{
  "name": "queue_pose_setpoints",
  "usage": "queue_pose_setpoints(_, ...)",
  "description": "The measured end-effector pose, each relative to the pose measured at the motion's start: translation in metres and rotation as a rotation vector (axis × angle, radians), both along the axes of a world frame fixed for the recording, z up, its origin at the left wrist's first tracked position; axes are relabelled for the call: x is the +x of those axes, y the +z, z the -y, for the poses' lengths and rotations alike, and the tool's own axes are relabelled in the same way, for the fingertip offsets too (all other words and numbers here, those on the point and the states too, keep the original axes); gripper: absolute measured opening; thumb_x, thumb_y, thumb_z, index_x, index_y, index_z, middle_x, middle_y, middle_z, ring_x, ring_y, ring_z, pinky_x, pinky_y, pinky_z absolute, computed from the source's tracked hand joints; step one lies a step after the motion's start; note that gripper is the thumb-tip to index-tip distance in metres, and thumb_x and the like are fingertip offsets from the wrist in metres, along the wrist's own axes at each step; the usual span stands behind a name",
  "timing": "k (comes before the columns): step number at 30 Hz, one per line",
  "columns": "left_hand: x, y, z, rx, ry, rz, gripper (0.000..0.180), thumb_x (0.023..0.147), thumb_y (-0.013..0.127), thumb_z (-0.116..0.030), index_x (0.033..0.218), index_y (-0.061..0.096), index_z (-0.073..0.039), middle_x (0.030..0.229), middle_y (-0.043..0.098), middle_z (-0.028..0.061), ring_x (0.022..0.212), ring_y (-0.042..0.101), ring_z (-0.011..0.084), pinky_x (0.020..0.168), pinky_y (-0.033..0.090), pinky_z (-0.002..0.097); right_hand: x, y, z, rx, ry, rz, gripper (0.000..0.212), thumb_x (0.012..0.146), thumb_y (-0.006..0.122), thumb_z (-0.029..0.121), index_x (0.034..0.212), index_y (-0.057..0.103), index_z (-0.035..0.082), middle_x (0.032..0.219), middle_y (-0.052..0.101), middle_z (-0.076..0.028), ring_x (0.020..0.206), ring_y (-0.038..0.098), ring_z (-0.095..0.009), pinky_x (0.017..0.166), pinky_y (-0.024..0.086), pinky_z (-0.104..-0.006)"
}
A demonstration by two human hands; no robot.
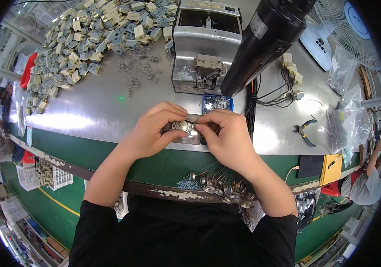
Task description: Assembling small electronic components by connecting wires and securing parts using a power tool at a workbench.
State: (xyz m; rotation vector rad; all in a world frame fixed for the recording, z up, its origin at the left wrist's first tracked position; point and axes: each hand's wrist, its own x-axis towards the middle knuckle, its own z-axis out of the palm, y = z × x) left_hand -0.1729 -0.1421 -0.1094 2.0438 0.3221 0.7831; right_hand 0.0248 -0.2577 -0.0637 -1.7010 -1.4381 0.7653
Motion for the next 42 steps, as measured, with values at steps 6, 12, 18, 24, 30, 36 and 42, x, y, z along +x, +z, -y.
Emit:
queue_pose_setpoints(6,0.0,-0.007,-0.005,0.008,-0.075,-0.049,0.034,0.08,0.084,-0.006,0.11,0.068,0.0,0.116,0.069,0.014,0.113,0.068,0.0315,0.096,0.055,0.0392,0.001,-0.011,0.001,0.045,0.049,0.064,0.007,0.087,0.075,-0.002,0.093,0.074,-0.004,0.082,0.07,-0.012,0.069,0.065,-0.019,0.063,0.05,-0.0303)
queue_pose_setpoints(12,0.002,-0.001,-0.006,-0.058,-0.074,-0.104,0.03,0.08,0.084,-0.005,0.107,0.07,-0.001,0.117,0.071,0.0136,0.113,0.069,0.0314,0.096,0.055,0.04,-0.002,-0.016,0.004,0.128,0.092,0.146,0.006,0.085,0.073,-0.004,0.091,0.072,-0.004,0.083,0.069,-0.016,0.072,0.067,-0.03,0.065,0.052,-0.0354)
queue_pose_setpoints(18,0.003,-0.005,-0.011,-0.097,-0.102,-0.081,0.03,0.08,0.084,-0.005,0.106,0.071,0.001,0.113,0.072,0.0143,0.111,0.07,0.0316,0.095,0.056,0.0403,0.007,-0.009,-0.007,0.1,0.168,0.16,0.007,0.084,0.072,-0.005,0.091,0.07,-0.004,0.084,0.068,-0.017,0.077,0.067,-0.033,0.068,0.052,-0.0387)
queue_pose_setpoints(24,0.003,-0.007,-0.012,-0.119,-0.108,-0.062,0.029,0.08,0.083,-0.004,0.105,0.071,0.002,0.11,0.072,0.0147,0.112,0.07,0.0317,0.096,0.056,0.04,0.024,-0.006,-0.023,0.044,0.274,0.16,0.008,0.083,0.072,-0.005,0.09,0.069,-0.005,0.083,0.068,-0.017,0.076,0.067,-0.034,0.069,0.052,-0.0387)
queue_pose_setpoints(30,0.001,-0.008,-0.012,-0.13,-0.101,-0.04,0.03,0.079,0.083,-0.004,0.106,0.071,0.001,0.111,0.072,0.0153,0.111,0.07,0.0319,0.096,0.056,0.0403,0.028,-0.001,-0.026,0.075,0.366,0.213,0.012,0.082,0.071,-0.006,0.094,0.072,-0.004,0.087,0.071,-0.017,0.079,0.068,-0.033,0.07,0.055,-0.0379)
queue_pose_setpoints(36,-0.001,-0.011,-0.012,-0.129,-0.106,-0.026,0.029,0.081,0.083,-0.006,0.108,0.071,0.0,0.11,0.072,0.0144,0.106,0.071,0.0326,0.093,0.056,0.0402,0.015,0.005,-0.025,0.177,0.234,0.244,0.018,0.086,0.07,-0.006,0.103,0.074,-0.002,0.093,0.074,-0.015,0.087,0.073,-0.028,0.077,0.057,-0.0341)
queue_pose_setpoints(42,-0.002,-0.013,-0.011,-0.116,-0.101,-0.023,0.028,0.082,0.082,-0.006,0.106,0.07,0.0,0.109,0.072,0.0139,0.104,0.07,0.0324,0.091,0.056,0.0408,0.012,-0.001,-0.026,0.073,0.234,0.231,0.014,0.087,0.07,-0.007,0.099,0.072,-0.002,0.095,0.075,-0.015,0.089,0.074,-0.027,0.08,0.057,-0.034)
